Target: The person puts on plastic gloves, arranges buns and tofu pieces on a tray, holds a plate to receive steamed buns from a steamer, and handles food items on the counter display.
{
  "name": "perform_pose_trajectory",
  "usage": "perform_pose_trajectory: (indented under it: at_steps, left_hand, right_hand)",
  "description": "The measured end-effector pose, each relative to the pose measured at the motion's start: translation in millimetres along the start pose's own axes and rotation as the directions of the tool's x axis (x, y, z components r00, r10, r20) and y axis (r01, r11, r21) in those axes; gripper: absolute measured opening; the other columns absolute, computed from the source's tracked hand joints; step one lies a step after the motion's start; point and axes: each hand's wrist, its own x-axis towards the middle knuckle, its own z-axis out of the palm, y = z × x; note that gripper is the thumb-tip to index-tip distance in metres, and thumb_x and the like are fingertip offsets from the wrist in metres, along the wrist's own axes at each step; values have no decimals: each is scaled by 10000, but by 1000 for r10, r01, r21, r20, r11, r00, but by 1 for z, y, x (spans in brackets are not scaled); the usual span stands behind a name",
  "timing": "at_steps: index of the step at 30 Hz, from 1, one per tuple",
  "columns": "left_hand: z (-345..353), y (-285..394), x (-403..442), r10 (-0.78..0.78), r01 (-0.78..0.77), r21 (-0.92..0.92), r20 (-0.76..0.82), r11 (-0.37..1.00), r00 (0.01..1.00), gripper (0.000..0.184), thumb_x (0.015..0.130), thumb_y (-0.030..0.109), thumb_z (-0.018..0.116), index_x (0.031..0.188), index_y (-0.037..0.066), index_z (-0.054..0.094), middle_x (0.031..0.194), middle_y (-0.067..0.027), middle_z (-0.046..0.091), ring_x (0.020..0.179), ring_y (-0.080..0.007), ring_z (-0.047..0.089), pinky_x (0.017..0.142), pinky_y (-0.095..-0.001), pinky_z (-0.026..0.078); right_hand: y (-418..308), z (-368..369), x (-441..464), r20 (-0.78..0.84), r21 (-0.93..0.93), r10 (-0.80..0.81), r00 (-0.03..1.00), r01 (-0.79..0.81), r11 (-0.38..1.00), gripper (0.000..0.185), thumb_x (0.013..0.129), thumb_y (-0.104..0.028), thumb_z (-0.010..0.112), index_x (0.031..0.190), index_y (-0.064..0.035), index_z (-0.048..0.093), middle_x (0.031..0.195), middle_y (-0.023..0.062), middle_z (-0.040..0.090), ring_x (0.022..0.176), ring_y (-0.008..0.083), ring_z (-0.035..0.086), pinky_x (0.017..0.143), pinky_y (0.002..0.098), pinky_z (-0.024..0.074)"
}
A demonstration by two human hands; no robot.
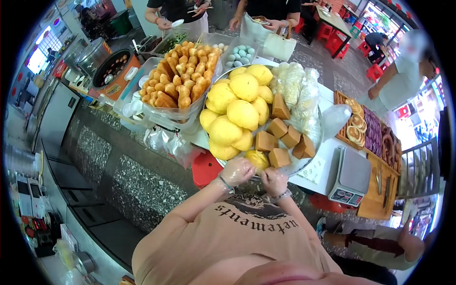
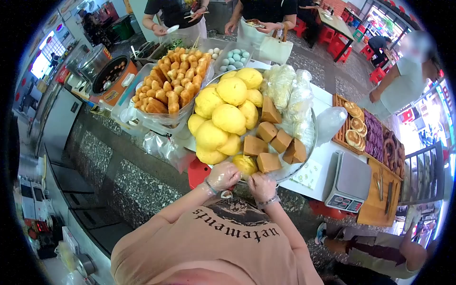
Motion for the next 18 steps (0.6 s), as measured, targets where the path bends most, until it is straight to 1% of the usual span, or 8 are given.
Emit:
perform_pose_trajectory:
  at_steps: [4, 5, 7, 8, 9, 11, 18]
  left_hand:
    - [1, 1, -1, -18, 17, -39, -25, 999, 1000, 242, 858, 257, 599, 714, 63, 616, 725, -129, 607, 716, -335, 592, 650, -454, 482]
    - [2, 1, 0, -3, 2, -44, -18, 999, 1000, 242, 858, 257, 599, 714, 63, 616, 725, -129, 607, 716, -335, 592, 650, -454, 482]
    - [2, -1, 0, 24, -27, -52, -55, 998, 998, 207, 839, 209, 618, 699, 60, 586, 699, -130, 580, 689, -344, 572, 620, -454, 464]
    - [2, -1, 0, 29, -30, -15, -44, 999, 999, 199, 835, 198, 617, 698, 59, 583, 698, -130, 579, 683, -340, 571, 616, -452, 463]
    - [4, 0, 0, 36, -37, -24, -37, 999, 999, 199, 835, 198, 617, 698, 59, 583, 698, -130, 579, 683, -340, 571, 616, -452, 463]
    - [2, 0, 1, 46, -48, -32, -80, 998, 996, 194, 831, 190, 616, 695, 56, 580, 696, -130, 577, 678, -339, 570, 609, -448, 462]
    - [2, 0, 2, 65, -67, -23, -102, 997, 993, 185, 827, 175, 614, 693, 54, 576, 691, -131, 576, 673, -338, 569, 602, -446, 463]
  right_hand:
    - [-2, 1, -2, -1, 18, 38, 999, -38, 999, 223, 839, -248, 626, 688, -85, 604, 689, 109, 614, 613, 316, 611, 556, 422, 496]
    - [-1, 1, -2, -11, 12, 50, 999, -50, 999, 223, 839, -248, 626, 688, -85, 604, 689, 109, 614, 613, 316, 611, 556, 422, 496]
    - [0, 1, -2, -2, 20, 21, 1000, -21, 1000, 221, 845, -250, 627, 693, -91, 607, 689, 105, 613, 613, 310, 612, 552, 418, 495]
    - [0, 0, -2, -10, 29, 6, 1000, -6, 1000, 219, 849, -249, 628, 693, -96, 609, 684, 102, 609, 610, 307, 611, 547, 413, 493]
    - [-1, -1, -3, -10, 24, 18, 1000, -18, 1000, 219, 849, -249, 628, 693, -96, 609, 684, 102, 609, 610, 307, 611, 547, 413, 493]
    - [-2, 0, -3, -23, 22, 20, 1000, -20, 1000, 221, 849, -248, 632, 691, -96, 610, 677, 102, 606, 605, 303, 611, 544, 411, 492]
    - [-2, -2, 0, -39, 28, 2, 999, -1, 1000, 233, 850, -256, 633, 683, -95, 609, 675, 101, 609, 597, 307, 610, 539, 411, 492]
